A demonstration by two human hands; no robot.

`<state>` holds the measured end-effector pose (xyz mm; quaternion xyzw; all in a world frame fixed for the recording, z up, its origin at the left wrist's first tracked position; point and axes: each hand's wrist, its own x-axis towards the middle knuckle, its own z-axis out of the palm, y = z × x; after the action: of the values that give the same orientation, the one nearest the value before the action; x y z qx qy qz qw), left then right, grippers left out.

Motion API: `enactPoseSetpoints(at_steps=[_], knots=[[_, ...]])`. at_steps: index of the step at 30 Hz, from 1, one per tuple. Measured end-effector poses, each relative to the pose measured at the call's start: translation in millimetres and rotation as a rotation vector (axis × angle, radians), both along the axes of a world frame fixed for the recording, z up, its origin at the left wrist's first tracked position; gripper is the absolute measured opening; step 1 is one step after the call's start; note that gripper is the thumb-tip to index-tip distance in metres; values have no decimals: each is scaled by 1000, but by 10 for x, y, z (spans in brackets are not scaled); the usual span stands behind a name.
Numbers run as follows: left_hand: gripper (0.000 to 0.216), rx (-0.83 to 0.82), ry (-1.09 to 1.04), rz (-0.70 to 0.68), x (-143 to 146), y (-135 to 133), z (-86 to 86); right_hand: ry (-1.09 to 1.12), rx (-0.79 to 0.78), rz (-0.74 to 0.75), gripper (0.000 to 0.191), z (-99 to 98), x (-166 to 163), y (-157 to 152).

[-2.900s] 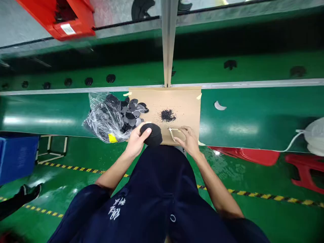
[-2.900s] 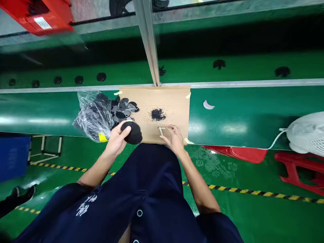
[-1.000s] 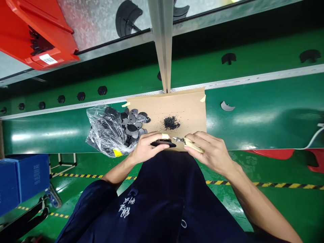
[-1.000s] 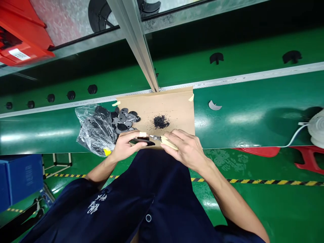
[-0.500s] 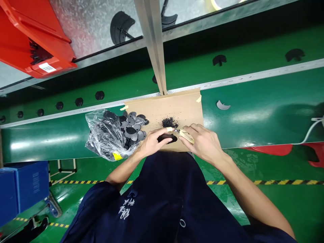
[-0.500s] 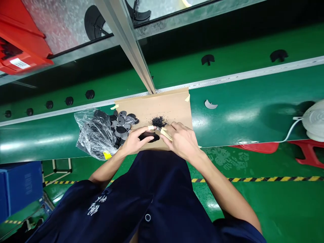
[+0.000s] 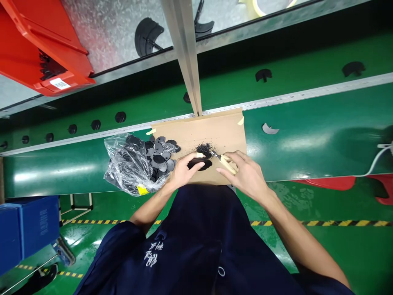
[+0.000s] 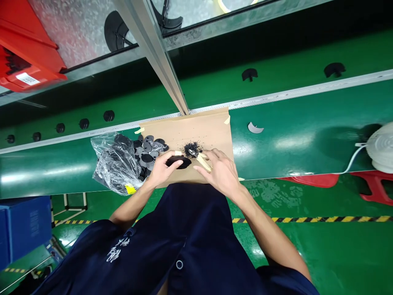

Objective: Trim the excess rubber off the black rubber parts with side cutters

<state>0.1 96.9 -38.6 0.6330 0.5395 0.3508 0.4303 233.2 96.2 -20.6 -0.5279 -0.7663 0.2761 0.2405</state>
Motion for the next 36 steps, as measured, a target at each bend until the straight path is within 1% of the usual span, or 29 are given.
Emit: enactPoseSetpoints(at_steps=[2,3,4,5,6,7,9,11,13,14,15,17,18,20,21,24,27,31,36], knots=[[39,16,-139,50,43,-15,22,209,-81,0,42,-1,-71,-34],[39,27,-207,56,63,-24,42,293,-100,-2,39,4,-108,-51],[39,41,-258,49,78,-33,67,351,-90,-7,33,14,-141,-66],[37,57,-277,31,84,-41,99,376,-44,-8,26,29,-165,-79],[34,81,-259,9,80,-49,138,365,29,7,20,49,-181,-91],[30,117,-205,-15,65,-55,181,321,119,34,19,74,-188,-102],[23,232,-32,-88,8,-58,273,177,309,117,23,141,-186,-126],[23,364,135,-218,-60,-55,354,51,461,217,27,222,-181,-158],[25,448,219,-351,-109,-55,411,39,527,297,28,306,-176,-190],[25,464,228,-391,-122,-60,429,88,518,320,27,344,-169,-199],[25,465,219,-399,-127,-70,441,161,485,323,26,376,-153,-202],[23,434,150,-336,-124,-103,451,290,398,256,27,418,-95,-181],[20,404,97,-288,-119,-125,452,309,370,203,29,426,-54,-157],[18,330,-22,-207,-109,-175,452,243,354,127,32,417,33,-95],[20,298,-79,-183,-105,-198,452,186,353,122,32,405,69,-65],[23,279,-185,-134,-96,-247,454,81,340,212,27,363,116,-4],[26,299,-222,-94,-83,-257,452,73,354,271,21,349,86,5],[25,332,-286,-78,-54,-253,433,52,386,279,18,366,51,-3],[28,385,-252,-80,-35,-257,412,-11,462,254,14,374,55,-16]])
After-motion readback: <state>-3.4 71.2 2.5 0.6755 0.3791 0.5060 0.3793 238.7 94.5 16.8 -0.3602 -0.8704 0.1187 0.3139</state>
